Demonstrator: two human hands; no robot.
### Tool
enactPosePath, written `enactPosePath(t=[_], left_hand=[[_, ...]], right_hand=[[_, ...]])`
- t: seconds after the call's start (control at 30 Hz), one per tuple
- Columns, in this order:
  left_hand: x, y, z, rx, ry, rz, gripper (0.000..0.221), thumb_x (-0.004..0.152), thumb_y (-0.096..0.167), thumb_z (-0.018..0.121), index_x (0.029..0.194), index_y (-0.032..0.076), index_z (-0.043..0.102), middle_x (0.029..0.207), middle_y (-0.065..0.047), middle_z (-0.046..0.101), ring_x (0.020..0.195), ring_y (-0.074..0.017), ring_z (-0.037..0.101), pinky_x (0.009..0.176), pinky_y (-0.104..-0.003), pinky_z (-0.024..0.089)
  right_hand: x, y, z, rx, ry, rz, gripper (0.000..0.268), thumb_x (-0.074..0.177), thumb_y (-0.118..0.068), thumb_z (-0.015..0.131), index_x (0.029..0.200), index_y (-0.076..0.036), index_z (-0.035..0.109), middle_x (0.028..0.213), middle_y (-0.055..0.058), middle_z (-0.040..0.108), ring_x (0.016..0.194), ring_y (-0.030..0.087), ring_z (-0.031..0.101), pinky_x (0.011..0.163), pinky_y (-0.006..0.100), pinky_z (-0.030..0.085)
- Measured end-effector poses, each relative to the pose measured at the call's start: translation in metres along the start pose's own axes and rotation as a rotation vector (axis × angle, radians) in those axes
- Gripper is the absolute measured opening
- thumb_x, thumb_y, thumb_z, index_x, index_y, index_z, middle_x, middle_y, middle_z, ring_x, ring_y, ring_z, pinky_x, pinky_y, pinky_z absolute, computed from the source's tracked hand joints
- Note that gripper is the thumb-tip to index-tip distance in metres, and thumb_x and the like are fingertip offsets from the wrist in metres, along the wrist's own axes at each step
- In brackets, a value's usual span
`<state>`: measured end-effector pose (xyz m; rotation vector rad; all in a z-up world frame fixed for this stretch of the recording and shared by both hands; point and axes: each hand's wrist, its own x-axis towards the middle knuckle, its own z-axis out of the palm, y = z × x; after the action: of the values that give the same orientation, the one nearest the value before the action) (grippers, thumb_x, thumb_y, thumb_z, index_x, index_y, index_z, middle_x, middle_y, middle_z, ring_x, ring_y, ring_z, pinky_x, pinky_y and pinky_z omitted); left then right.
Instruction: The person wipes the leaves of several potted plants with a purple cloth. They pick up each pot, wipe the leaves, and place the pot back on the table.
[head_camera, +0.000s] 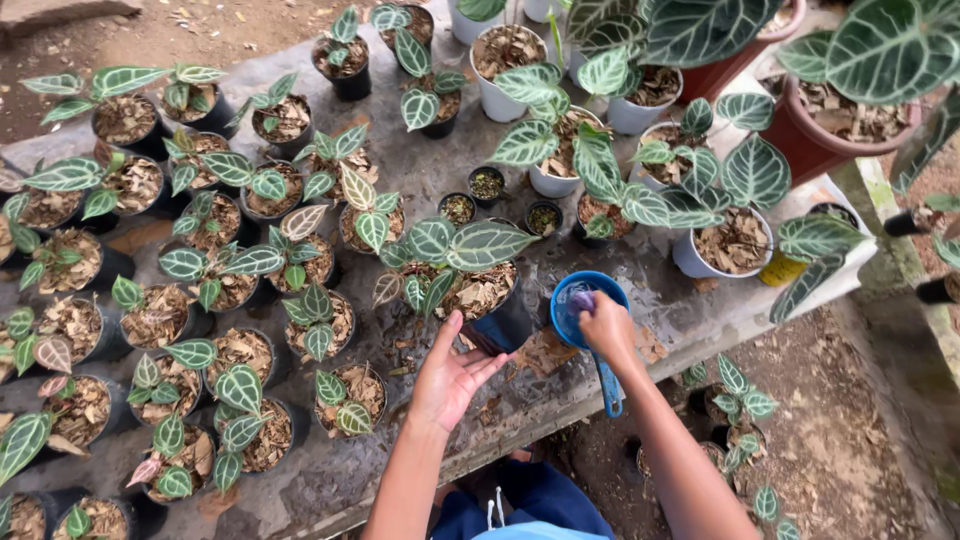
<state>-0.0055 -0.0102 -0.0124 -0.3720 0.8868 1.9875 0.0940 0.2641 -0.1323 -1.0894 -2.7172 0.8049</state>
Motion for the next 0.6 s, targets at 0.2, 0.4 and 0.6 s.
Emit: enactPosePath(t=[0.2, 0.4, 0.6], left_hand=[[0.008, -0.009, 0.005, -0.054, -0.004, -0.010, 0.084, 0.079, 0.045, 0.077, 0.144, 0.008, 0.038, 0.120, -0.034, 0.060, 0.107, -0.0417, 0.068, 0.094, -0.045, 0.059], [0.014, -0.022, 0.013, -0.054, 0.045, 0.011, 0.073, 0.084, 0.046, 0.078, 0.136, 0.005, 0.047, 0.100, -0.026, 0.061, 0.090, -0.0331, 0.067, 0.089, -0.046, 0.062], [0.002, -0.012, 0.013, 0.039, -0.042, 0.122, 0.054, 0.087, 0.039, 0.078, 0.124, 0.005, 0.058, 0.101, -0.016, 0.066, 0.088, -0.0248, 0.066, 0.086, -0.044, 0.060]], right_hand=[[-0.027, -0.093, -0.052, 1.067, -0.061, 0.033, 0.036, 0.096, -0.018, 0.065, 0.128, 0.000, 0.067, 0.111, 0.005, 0.073, 0.098, 0.012, 0.066, 0.086, 0.028, 0.052], [-0.079, -0.182, -0.065, 0.852, 0.217, 0.016, 0.037, 0.109, -0.025, 0.057, 0.130, 0.005, 0.065, 0.111, 0.011, 0.069, 0.100, 0.013, 0.060, 0.088, 0.029, 0.049], [-0.116, -0.196, -0.060, 0.796, 0.428, -0.184, 0.040, 0.110, -0.023, 0.048, 0.130, 0.010, 0.060, 0.121, 0.020, 0.062, 0.113, 0.024, 0.054, 0.095, 0.030, 0.041]])
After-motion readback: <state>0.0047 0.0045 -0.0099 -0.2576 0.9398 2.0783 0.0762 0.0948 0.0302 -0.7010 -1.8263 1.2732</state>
